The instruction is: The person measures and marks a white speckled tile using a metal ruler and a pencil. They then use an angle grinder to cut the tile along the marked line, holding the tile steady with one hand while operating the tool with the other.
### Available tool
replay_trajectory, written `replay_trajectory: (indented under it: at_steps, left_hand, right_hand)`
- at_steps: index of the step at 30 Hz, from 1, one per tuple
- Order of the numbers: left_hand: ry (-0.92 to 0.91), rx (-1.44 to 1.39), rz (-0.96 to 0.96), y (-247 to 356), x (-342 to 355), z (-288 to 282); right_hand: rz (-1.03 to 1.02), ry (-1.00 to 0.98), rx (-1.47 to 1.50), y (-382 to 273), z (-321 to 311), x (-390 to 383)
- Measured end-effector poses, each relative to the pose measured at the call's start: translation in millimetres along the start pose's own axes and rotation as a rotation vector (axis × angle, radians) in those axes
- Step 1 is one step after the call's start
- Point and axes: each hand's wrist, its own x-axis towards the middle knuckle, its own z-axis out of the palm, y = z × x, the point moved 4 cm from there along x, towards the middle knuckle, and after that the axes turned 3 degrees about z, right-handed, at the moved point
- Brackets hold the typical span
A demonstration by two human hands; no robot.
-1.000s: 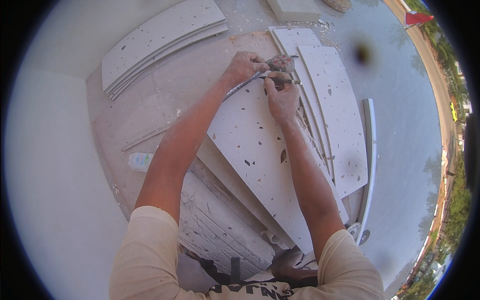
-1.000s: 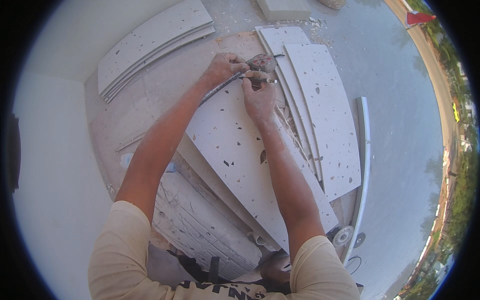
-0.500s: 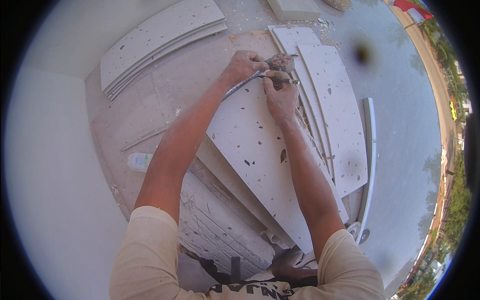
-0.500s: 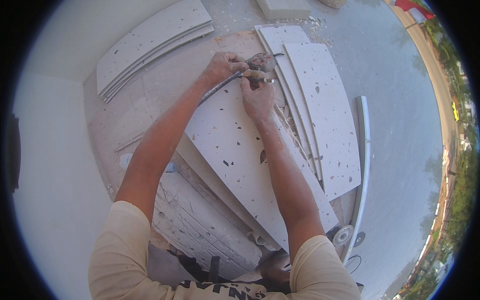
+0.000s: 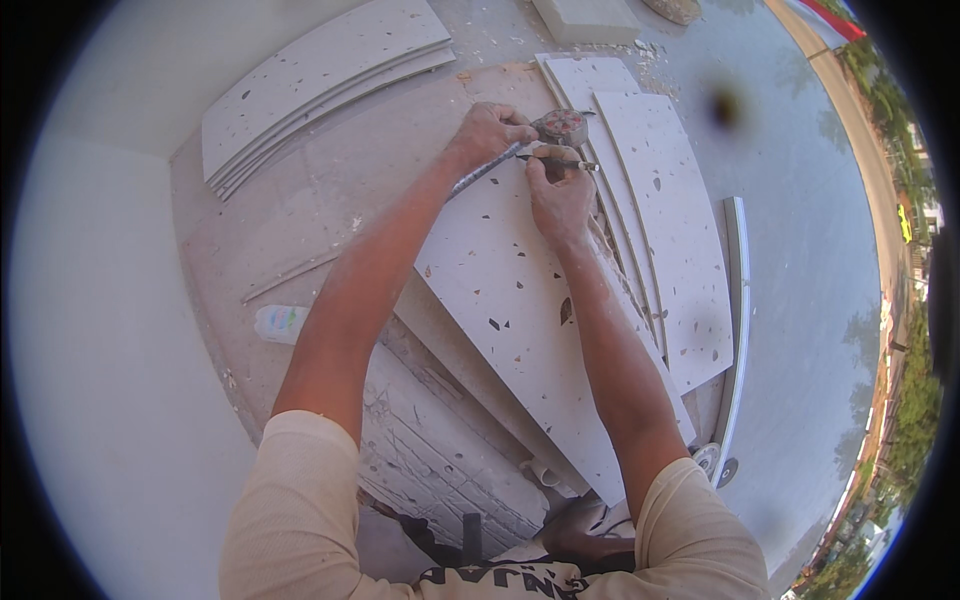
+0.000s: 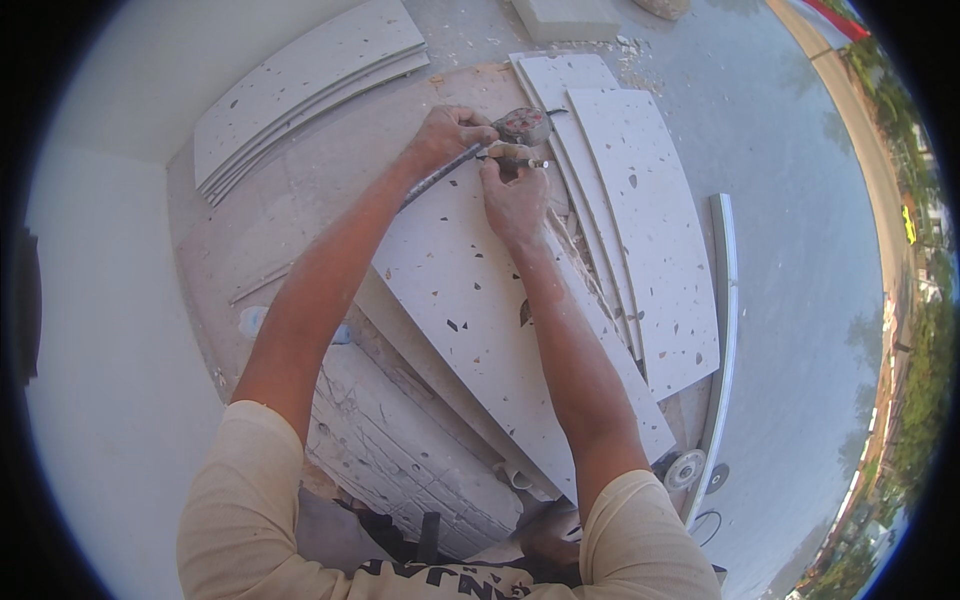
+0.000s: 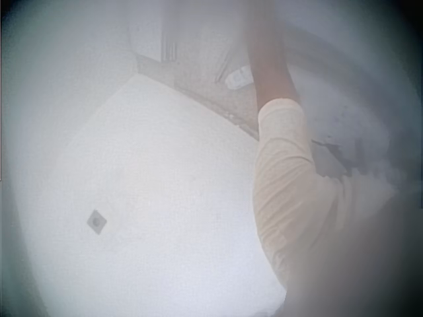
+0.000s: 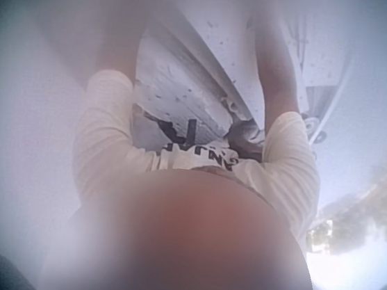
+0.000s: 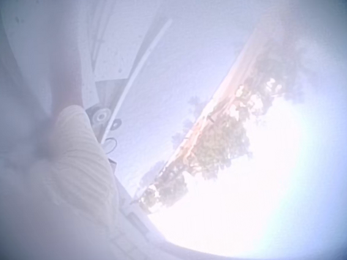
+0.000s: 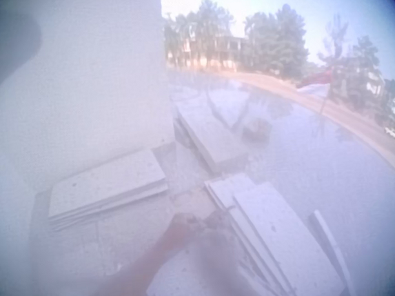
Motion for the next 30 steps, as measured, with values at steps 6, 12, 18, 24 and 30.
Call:
replay_trajectory:
  at_steps: [6,12,18,24,30]
  left_hand:
    - [-0.004,-0.011,-0.009,2,-3,0]
    - [0.016,0.078,0.019,2,1,1]
    - [0.121,0.206,-0.003,3,-1,-13]
    - [0.173,-0.045,0.224,77,-24,3]
    - [0.088,-0.527,0.194,141,-101,134]
  right_hand:
    - [-0.029,0.037,-0.055,-6,-1,-3]
    - [0.034,0.018,0.098,3,-13,-2]
    - [0.022,-0.138,-0.087,-51,-106,-49]
    - [0.293,-0.155,-0.483,-111,-245,-138]
    - [0.485,0.032,-0.426,-139,-333,-247]
